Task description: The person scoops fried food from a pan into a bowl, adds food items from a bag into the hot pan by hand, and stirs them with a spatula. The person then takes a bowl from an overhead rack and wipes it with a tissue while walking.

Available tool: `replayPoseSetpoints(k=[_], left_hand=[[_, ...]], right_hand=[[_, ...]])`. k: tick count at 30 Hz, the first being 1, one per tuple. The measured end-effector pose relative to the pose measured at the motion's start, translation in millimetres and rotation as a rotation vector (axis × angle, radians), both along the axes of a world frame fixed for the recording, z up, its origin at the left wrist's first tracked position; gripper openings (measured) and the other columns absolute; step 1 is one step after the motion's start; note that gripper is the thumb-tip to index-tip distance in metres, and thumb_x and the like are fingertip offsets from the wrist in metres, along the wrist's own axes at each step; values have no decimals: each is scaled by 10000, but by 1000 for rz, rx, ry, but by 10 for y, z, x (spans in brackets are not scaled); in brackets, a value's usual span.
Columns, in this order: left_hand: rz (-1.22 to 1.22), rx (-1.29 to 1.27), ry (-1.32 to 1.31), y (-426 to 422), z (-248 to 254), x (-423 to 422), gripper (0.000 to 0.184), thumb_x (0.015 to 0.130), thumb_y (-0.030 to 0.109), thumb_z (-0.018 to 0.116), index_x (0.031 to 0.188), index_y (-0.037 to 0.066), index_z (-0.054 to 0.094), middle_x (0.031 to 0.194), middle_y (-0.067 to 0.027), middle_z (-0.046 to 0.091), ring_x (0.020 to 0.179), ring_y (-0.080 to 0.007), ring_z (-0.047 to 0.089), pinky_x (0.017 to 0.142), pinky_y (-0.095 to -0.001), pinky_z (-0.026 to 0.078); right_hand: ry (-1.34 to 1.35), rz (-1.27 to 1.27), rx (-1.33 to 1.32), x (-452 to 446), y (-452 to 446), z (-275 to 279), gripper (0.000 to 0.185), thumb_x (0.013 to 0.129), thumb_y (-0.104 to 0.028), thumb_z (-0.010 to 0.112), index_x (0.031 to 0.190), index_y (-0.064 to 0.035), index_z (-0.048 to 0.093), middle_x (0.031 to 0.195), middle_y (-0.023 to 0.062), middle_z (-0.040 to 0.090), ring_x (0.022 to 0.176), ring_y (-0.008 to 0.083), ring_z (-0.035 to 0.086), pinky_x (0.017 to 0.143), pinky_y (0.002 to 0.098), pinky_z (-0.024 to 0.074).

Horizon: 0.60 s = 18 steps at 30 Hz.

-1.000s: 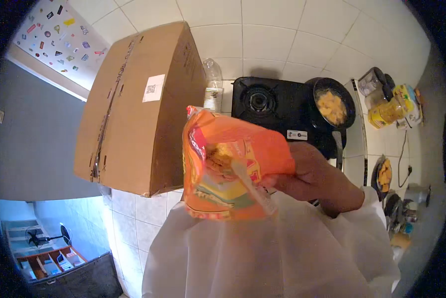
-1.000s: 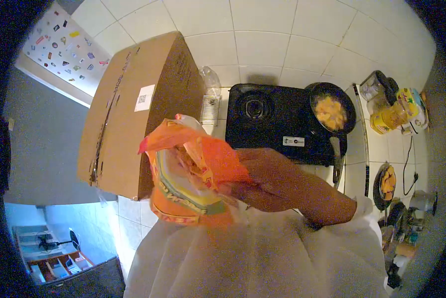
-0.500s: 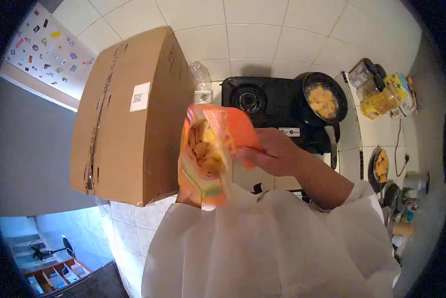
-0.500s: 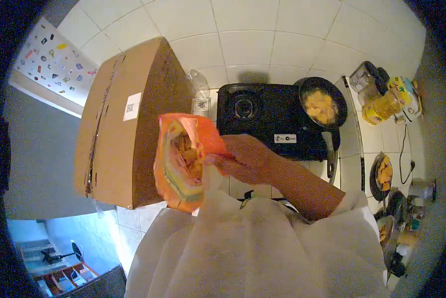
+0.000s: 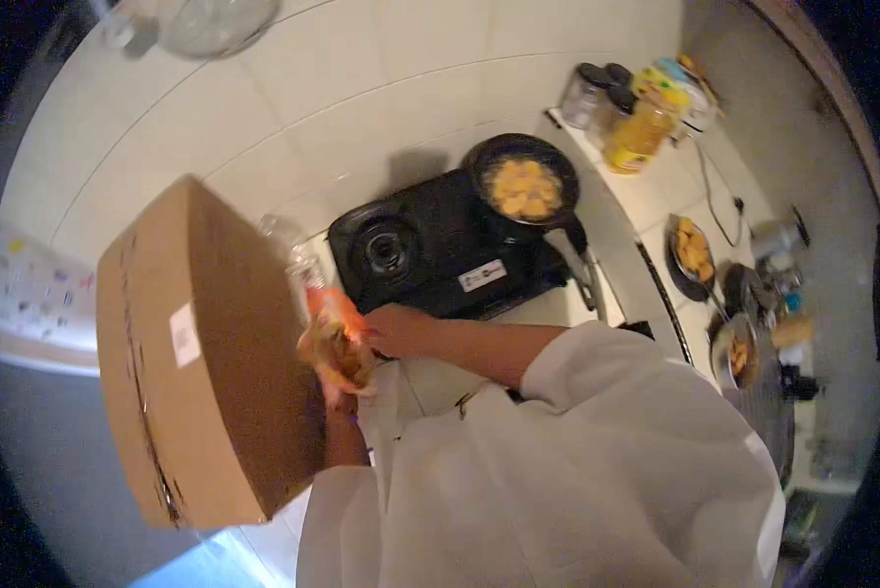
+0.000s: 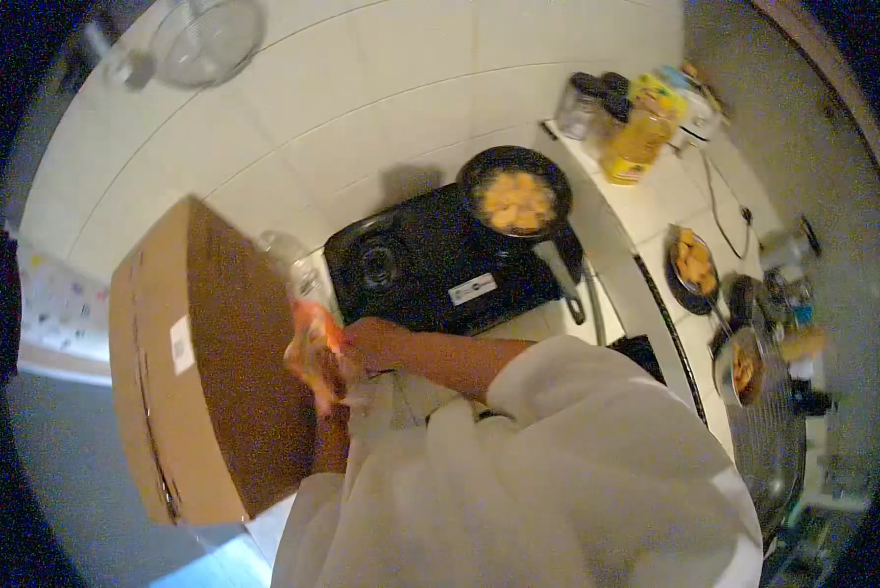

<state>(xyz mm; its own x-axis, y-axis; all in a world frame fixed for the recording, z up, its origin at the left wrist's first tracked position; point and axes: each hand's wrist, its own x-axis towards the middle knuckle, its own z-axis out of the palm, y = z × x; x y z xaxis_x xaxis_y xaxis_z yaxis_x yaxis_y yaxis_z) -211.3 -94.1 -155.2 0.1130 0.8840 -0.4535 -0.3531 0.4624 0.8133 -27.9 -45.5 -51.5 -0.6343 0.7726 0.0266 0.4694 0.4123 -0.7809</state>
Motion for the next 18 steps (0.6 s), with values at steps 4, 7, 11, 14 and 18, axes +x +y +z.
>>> replayPoseSetpoints(k=[4,7,11,14,18], left_hand=[[103,99,-277,-189,-766,-164,550,820,489,286,1206,98,313,1180,-55,393,1029,-202,425,846,-339,370],[172,-203,-81,-262,-776,-165,634,771,581,292,1202,116,322,1209,-52,361,1064,-202,387,820,-394,374],[247,-246,-60,-227,-893,-183,711,703,666,300,1206,164,319,1229,-40,322,1094,-228,337,818,-445,341],[147,-127,7,-303,-610,-141,710,696,677,293,1209,187,310,1226,-27,321,1104,-235,317,846,-463,288],[121,-362,188,-266,-668,-233,712,691,692,251,1234,231,273,1246,-15,305,1157,-232,243,894,-520,130]], right_hand=[[-389,-40,-162,86,25,34,272,759,-291,449,867,-69,565,817,147,574,768,296,551,661,403,429],[-301,-177,-113,121,-75,15,229,737,-237,465,855,-78,581,805,153,572,788,298,551,670,387,436],[-103,-345,509,33,-98,250,189,689,-190,473,705,-53,602,662,139,581,636,310,566,607,386,463],[-449,30,136,-50,-170,671,254,666,-220,507,886,-105,563,830,149,539,761,258,523,619,380,412],[-264,-91,595,-174,-244,238,165,665,-218,497,765,-137,600,805,116,543,757,248,496,669,383,373]])
